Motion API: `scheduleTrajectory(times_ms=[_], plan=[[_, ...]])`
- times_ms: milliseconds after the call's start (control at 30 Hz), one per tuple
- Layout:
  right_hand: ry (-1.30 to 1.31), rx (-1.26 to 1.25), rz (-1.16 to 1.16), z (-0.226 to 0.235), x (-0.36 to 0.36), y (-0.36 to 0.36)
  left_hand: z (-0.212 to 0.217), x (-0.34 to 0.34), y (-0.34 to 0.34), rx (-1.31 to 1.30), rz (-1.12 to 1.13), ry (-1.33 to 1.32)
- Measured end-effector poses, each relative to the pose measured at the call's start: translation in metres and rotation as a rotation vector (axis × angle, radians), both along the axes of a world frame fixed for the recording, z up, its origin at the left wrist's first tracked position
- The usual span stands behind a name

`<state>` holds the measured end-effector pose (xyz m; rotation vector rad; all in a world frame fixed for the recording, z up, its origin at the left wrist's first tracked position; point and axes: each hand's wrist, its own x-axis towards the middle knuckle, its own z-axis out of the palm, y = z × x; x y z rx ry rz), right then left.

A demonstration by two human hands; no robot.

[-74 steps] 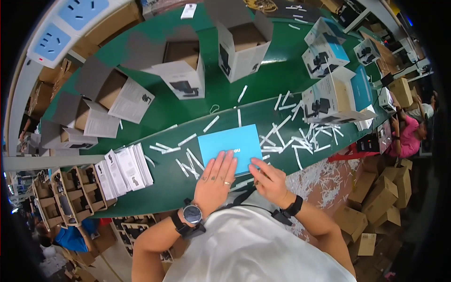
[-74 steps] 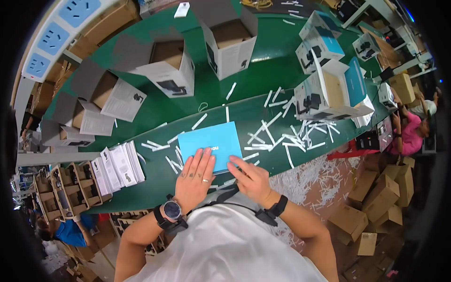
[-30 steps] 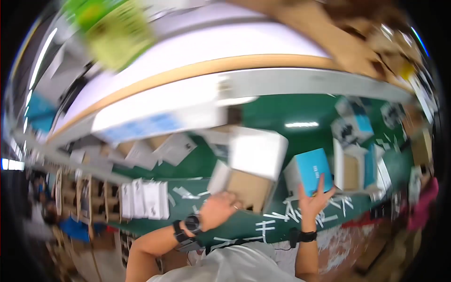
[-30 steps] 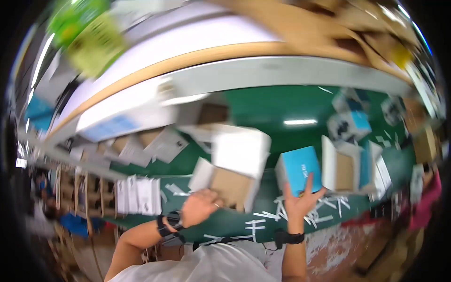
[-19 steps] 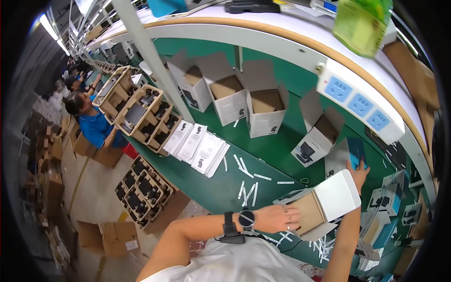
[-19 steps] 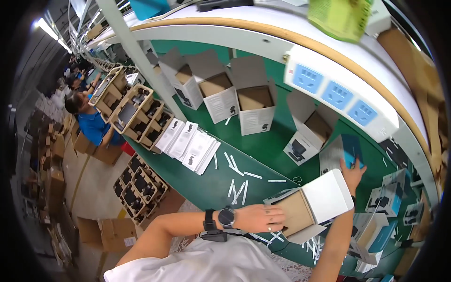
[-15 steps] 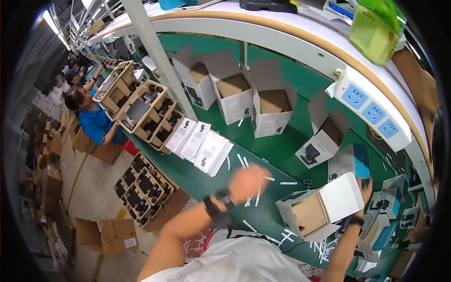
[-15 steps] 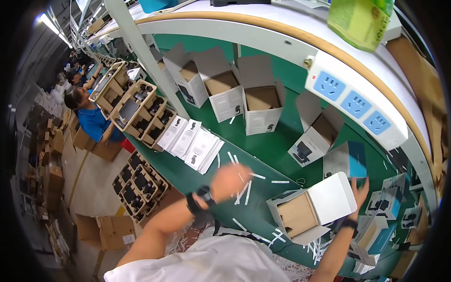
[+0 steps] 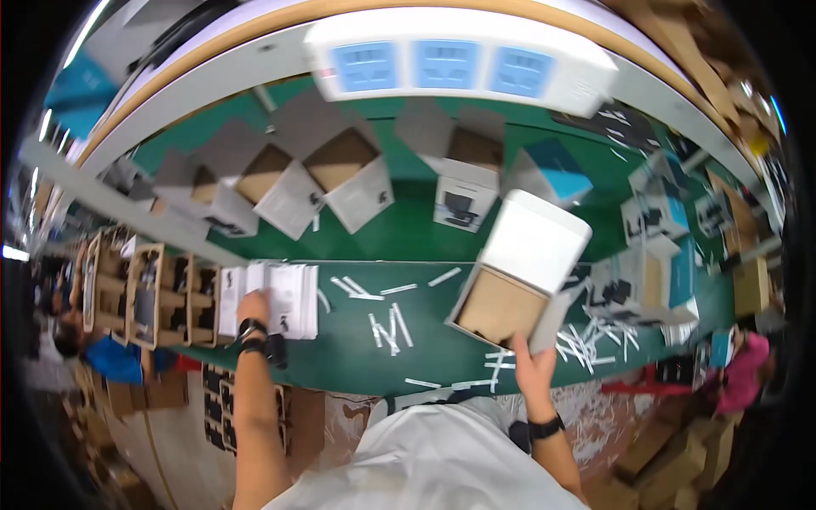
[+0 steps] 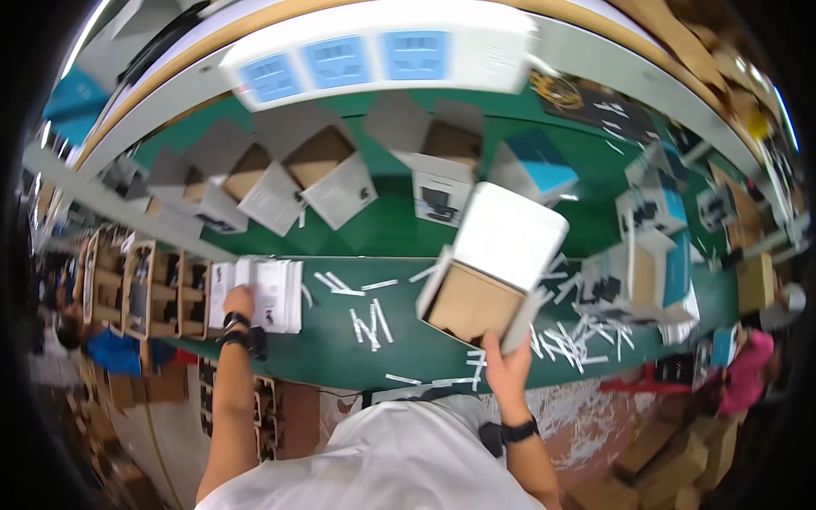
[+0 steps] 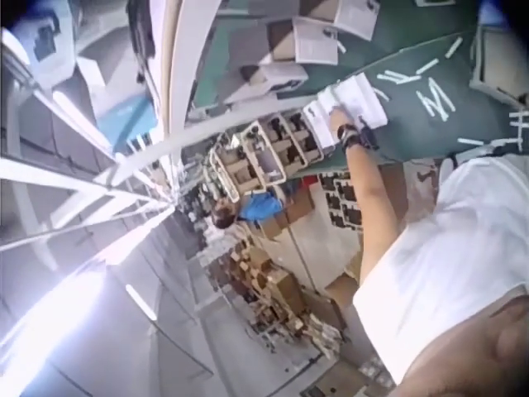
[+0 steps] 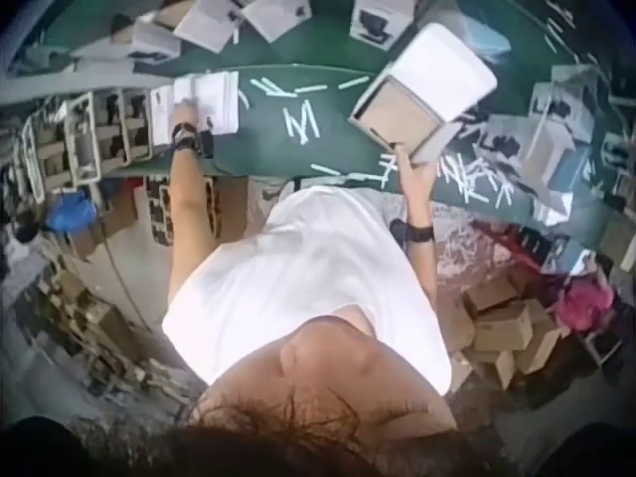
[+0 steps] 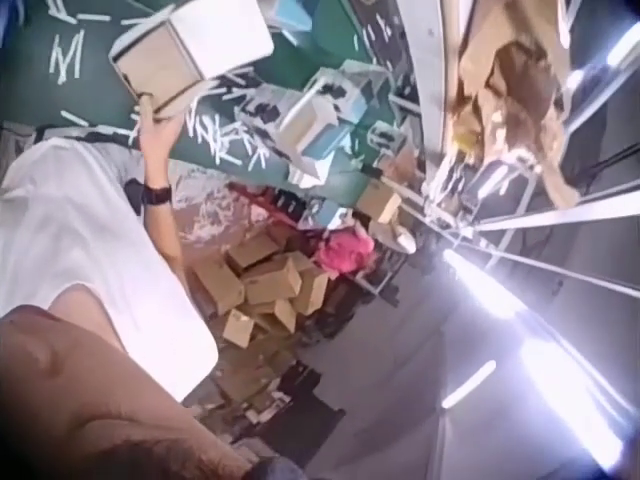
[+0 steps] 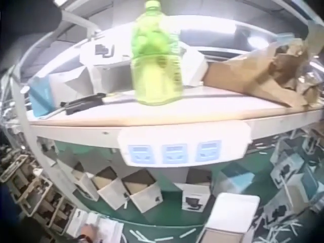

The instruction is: The person inserts a manual and a cardboard divider into a white box, tapes it shut, and slides it into a blue sleeve. They then apply tape to the sleeve and place the finished package onto a shelf, repeating the process for several units.

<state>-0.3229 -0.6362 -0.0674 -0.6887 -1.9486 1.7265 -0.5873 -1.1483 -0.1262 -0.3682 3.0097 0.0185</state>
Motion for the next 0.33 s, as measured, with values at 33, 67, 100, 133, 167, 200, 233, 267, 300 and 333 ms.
scheduleTrajectory(times_ms=[33,67,100,133,167,200,233,267,300,333], plan=[[0.004,0.026,-0.05,-0.012,-0.004,0.005,0.01,-0.001,0.005,-0.005,-0.023,0.048],[0.007,0.049,-0.086,-0.016,-0.01,0.006,0.02,0.002,0.009,-0.011,-0.032,0.097],[0.005,0.048,-0.111,-0.015,-0.011,0.011,0.025,0.007,0.018,0.011,-0.102,0.252],[-0.051,-0.007,-0.035,-0.005,-0.014,0.008,0.032,0.02,0.025,0.027,-0.163,0.405],[-0.114,-0.056,0.015,0.004,-0.014,0.007,0.054,0.034,0.056,0.262,-0.051,0.384],[-0.077,0.021,0.044,0.012,-0.019,0.0,0.081,0.054,0.092,0.487,0.076,0.361],[-0.106,0.032,0.076,0.012,-0.024,-0.008,0.092,0.078,0.118,0.846,-0.053,0.668],[-0.14,0.048,0.111,0.011,-0.027,-0.014,0.098,0.102,0.143,1.206,-0.191,0.969],[-0.114,0.03,0.134,0.011,-0.029,-0.021,0.11,0.127,0.161,1.126,-0.305,0.924],[-0.086,0.012,0.171,0.013,-0.033,-0.03,0.11,0.133,0.157,1.115,-0.29,0.932]])
